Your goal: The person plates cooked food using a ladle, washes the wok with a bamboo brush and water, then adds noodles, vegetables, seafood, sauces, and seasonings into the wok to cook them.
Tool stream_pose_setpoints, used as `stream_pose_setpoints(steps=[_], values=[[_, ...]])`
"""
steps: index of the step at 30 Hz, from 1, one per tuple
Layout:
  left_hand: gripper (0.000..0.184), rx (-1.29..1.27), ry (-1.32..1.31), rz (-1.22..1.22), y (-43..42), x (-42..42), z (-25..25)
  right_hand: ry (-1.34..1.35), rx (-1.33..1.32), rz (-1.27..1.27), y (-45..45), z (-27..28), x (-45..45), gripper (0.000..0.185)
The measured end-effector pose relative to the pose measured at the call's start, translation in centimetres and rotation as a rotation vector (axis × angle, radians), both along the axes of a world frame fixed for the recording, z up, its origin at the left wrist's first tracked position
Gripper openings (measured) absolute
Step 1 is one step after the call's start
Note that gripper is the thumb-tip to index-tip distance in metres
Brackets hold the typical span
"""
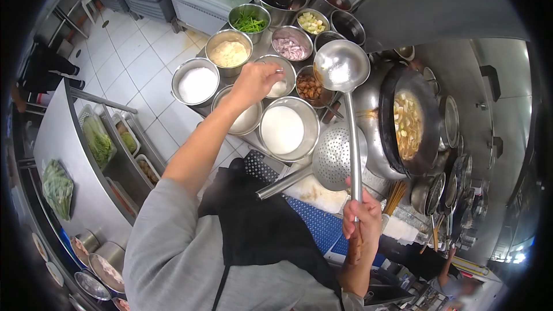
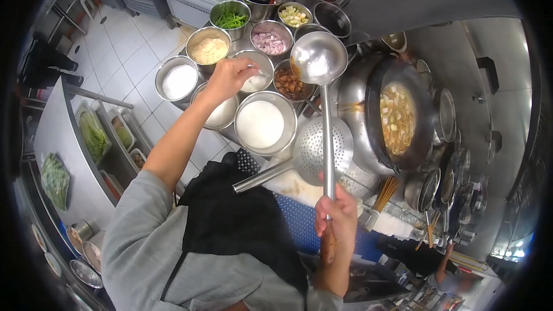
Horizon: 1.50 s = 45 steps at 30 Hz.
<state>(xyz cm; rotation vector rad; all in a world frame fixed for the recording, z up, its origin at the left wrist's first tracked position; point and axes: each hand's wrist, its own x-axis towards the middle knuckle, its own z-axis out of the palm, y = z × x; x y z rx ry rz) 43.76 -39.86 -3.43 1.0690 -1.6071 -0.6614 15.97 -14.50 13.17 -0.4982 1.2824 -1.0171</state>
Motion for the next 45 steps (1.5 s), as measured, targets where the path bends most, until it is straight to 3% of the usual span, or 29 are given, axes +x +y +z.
stream_pose_setpoints(steps=[6, 22, 28, 33, 36, 37, 40, 42, 45], values=[[0.009, 0.094, 0.121, 0.218, 1.4, 2.1, 2.4, 0.104, -0.007, -0.014, 0.1, 0.4, 0.0, 0.062], [0.012, 0.271, 0.132, 0.179, 0.7, 0.8, -0.6, 0.049, 0.004, -0.053, 0.2, 0.7, -0.8, 0.059], [0.015, 0.464, 0.394, 0.377, -0.6, 2.6, 0.7, 0.066, 0.024, -0.03, 0.3, 1.5, -1.4, 0.057], [0.016, 0.493, 0.597, 0.329, -1.6, 3.4, 4.0, 0.197, 0.091, 0.067, -0.5, 3.5, -0.9, 0.055], [0.014, 0.217, 0.699, 0.04, -0.9, 0.8, 6.3, 0.079, 0.146, 0.133, -1.7, 4.6, 0.0, 0.054], [0.013, 0.137, 0.525, 0.017, 0.1, -0.3, 7.3, 0.008, 0.166, 0.153, -1.8, 4.8, 0.3, 0.053], [0.012, -0.403, 0.103, 0.319, 1.5, 0.8, 8.7, -0.219, 0.147, 0.156, -2.4, 3.5, 0.9, 0.052], [0.011, -0.28, 0.345, 0.463, 1.0, 3.4, 7.8, -0.159, 0.12, 0.161, -2.3, 3.0, 1.1, 0.052], [0.01, -0.196, 0.422, 0.541, 1.0, 8.3, 7.1, -0.043, 0.066, 0.199, -2.0, 2.1, 1.3, 0.055]])
